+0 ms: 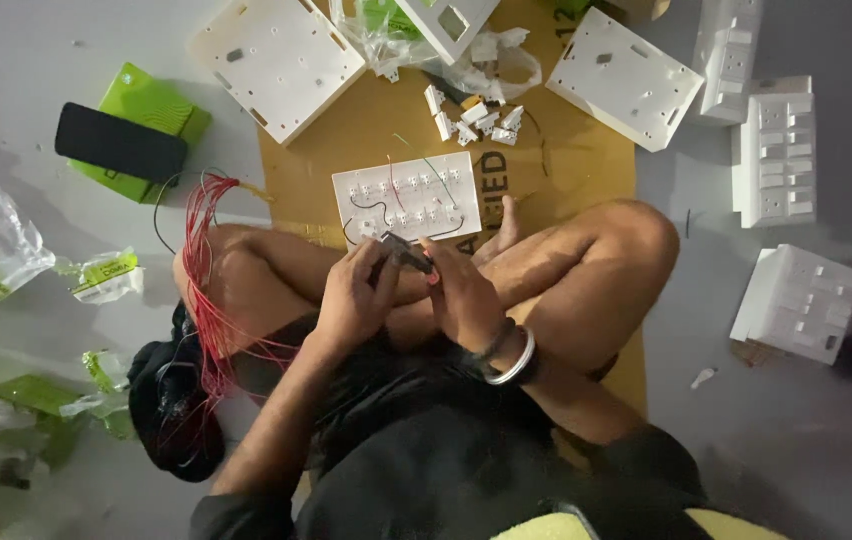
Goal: The person sits on the floor and assembles wiring into white electrical switch/socket faceplates. They strip and route red and other wires, use pliers to cut and trim wire ends, and press wires and terminal components into the sockets on the plates one at a time.
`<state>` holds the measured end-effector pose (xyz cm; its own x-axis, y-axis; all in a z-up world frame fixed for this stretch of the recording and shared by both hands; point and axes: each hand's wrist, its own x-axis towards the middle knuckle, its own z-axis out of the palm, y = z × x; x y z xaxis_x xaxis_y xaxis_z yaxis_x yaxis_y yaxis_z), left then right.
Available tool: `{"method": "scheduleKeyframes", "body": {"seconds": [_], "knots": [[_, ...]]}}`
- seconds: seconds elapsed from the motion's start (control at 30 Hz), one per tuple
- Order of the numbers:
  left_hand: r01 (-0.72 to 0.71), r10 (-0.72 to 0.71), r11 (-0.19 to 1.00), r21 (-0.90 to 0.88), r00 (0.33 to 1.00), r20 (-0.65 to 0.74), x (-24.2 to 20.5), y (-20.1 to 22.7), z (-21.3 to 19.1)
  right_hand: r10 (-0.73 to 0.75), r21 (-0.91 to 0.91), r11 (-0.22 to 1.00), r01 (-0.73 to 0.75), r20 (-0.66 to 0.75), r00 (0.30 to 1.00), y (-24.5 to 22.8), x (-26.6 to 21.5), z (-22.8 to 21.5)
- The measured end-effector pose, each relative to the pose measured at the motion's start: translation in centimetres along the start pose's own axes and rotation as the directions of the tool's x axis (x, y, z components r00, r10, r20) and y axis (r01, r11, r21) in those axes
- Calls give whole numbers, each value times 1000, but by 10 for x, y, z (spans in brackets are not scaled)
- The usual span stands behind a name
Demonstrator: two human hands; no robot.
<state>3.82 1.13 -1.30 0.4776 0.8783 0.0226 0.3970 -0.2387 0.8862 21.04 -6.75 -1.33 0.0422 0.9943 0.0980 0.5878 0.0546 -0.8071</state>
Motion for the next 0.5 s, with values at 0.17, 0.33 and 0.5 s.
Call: {"method": "scheduleKeyframes", "body": {"seconds": [0.17, 0.33, 0.5], "knots": [[-33, 30, 998, 56, 998, 54, 1, -6, -5, 34, 67, 997, -40, 85, 996, 21, -3, 4], [-118, 117, 984, 136, 993, 19, 6, -9, 8, -17, 494, 865, -81, 190, 982, 47, -7, 25], [-164, 210, 960, 226, 958, -197, 11, -12, 26, 296, 615, 532, -582, 508, 808, 36, -2, 36]]}}
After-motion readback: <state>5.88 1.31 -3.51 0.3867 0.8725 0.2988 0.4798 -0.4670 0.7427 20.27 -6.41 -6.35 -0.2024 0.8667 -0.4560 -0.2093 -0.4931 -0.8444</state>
